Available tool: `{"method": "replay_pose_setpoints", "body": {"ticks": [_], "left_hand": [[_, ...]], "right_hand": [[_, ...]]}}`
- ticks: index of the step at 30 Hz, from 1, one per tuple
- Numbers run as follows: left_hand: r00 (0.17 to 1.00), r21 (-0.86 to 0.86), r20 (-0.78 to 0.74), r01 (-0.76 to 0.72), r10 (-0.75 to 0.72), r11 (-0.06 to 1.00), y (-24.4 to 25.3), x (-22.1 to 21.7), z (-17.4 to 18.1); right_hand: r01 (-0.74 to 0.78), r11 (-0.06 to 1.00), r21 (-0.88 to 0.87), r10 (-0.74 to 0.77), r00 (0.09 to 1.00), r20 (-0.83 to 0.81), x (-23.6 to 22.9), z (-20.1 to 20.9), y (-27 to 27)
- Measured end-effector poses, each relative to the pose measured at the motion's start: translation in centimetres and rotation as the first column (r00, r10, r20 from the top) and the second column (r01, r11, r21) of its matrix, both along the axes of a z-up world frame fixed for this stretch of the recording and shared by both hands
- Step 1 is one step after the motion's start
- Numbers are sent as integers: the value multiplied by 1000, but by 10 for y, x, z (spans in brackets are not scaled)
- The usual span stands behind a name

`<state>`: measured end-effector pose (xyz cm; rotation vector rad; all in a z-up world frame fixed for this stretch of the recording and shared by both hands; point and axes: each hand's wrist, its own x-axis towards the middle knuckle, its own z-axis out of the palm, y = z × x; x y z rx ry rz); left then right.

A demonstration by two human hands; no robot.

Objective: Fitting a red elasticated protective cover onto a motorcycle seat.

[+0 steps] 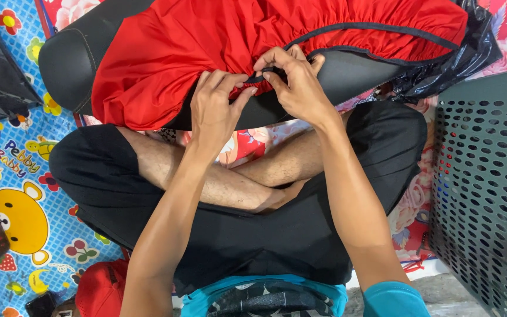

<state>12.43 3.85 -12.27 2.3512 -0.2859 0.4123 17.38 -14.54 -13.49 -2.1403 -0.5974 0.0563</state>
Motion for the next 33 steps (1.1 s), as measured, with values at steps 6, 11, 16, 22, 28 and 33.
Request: {"method": "replay_pose_setpoints", "body": {"ticks": [6, 11, 16, 22, 28, 33], "left_hand": [[985, 121, 171, -12, -9, 993, -2, 1, -5], [992, 14, 128, 5, -7, 1000, 1, 1, -1], [999, -93, 37, 9, -5, 996, 5, 2, 1], [1000, -149, -20, -26, 23, 989, 5, 5, -2], [997, -149, -78, -18, 6, 989, 9, 7, -5], [994, -181, -108, -14, -6, 983, 12, 6, -5]], "right_hand": [[16, 1000, -7, -15, 1000, 16, 0, -3, 0], [30, 999, -19, -30, 999, 17, 0, -4, 1], [26, 1000, -13, -26, 1000, 6, -1, -2, 1], [22, 1000, -8, -22, 1000, 20, -1, -2, 0], [28, 999, -16, -27, 999, 17, -1, -2, 0], [22, 1000, -16, -22, 999, 24, -1, 0, 0]]}}
